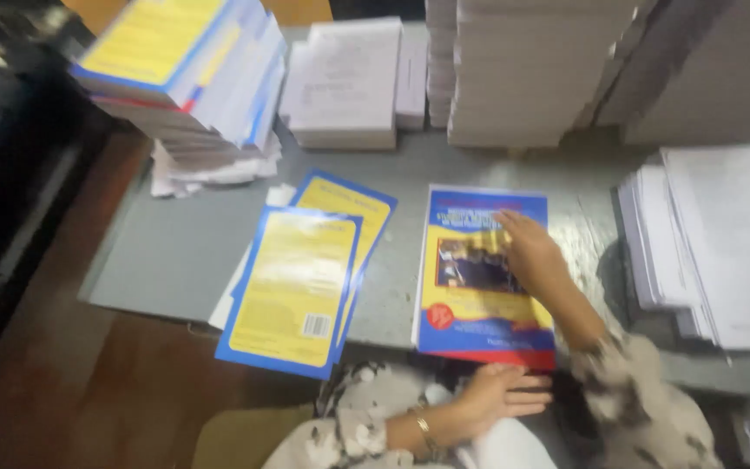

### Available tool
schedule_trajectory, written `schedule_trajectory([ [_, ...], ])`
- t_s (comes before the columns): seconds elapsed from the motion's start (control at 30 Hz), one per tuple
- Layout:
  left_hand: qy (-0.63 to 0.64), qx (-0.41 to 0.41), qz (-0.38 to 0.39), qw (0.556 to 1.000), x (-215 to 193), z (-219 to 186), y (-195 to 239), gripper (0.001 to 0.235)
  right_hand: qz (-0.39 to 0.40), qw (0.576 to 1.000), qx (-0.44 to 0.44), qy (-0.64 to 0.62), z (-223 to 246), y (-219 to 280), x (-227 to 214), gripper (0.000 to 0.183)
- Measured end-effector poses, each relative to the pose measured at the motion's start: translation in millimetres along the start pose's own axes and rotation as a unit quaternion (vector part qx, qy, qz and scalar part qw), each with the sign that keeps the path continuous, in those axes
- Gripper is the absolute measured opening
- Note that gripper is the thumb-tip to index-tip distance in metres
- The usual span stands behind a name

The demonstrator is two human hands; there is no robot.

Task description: Assembling manuals by collating printed covers with internal pages and stacking the finished sets.

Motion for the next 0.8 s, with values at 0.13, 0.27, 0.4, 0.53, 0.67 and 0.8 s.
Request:
schedule_trajectory([
  [0.13, -0.298, -0.046, 0.125, 0.945, 19.1, -41.4, 44.3, 0.029, -0.084, 0.977, 0.103, -0.168, -21.1, 115.2, -37.0, 0.025],
  [0.27, -0.693, 0.452, 0.179, 0.532, 41.5, -96.7, 60.0, 0.031, -0.135, 0.945, 0.186, -0.232, -17.7, 176.9, -50.8, 0.019],
  [0.4, -0.829, 0.352, 0.113, 0.419, 49.5, -105.2, 54.5, 0.042, -0.146, 0.938, 0.18, -0.258, -11.9, 178.1, -47.6, 0.019],
  [0.53, -0.857, 0.345, 0.118, 0.364, 27.9, -93.9, 28.7, 0.044, -0.161, 0.933, 0.226, -0.228, -16.5, 179.7, -44.7, 0.017],
  [0.67, -0.843, 0.328, 0.101, 0.413, 34.5, -115.9, 31.1, 0.043, -0.169, 0.903, 0.223, -0.325, -12.2, 179.9, -43.2, 0.053],
  [0.8, -0.785, 0.329, 0.09, 0.517, 42.1, -137.3, 41.8, 0.034, -0.17, 0.888, 0.222, -0.366, -16.8, 184.4, -37.0, 0.08],
])
Point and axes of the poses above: each hand's wrist, its own y-axis away from the middle knuckle, its own x-axis out of the palm, z = x × y, the point moved 3 cm from there along -y, towards the middle knuckle, and after that the axes turned 9 degrees about x, right-handed, at the moved point
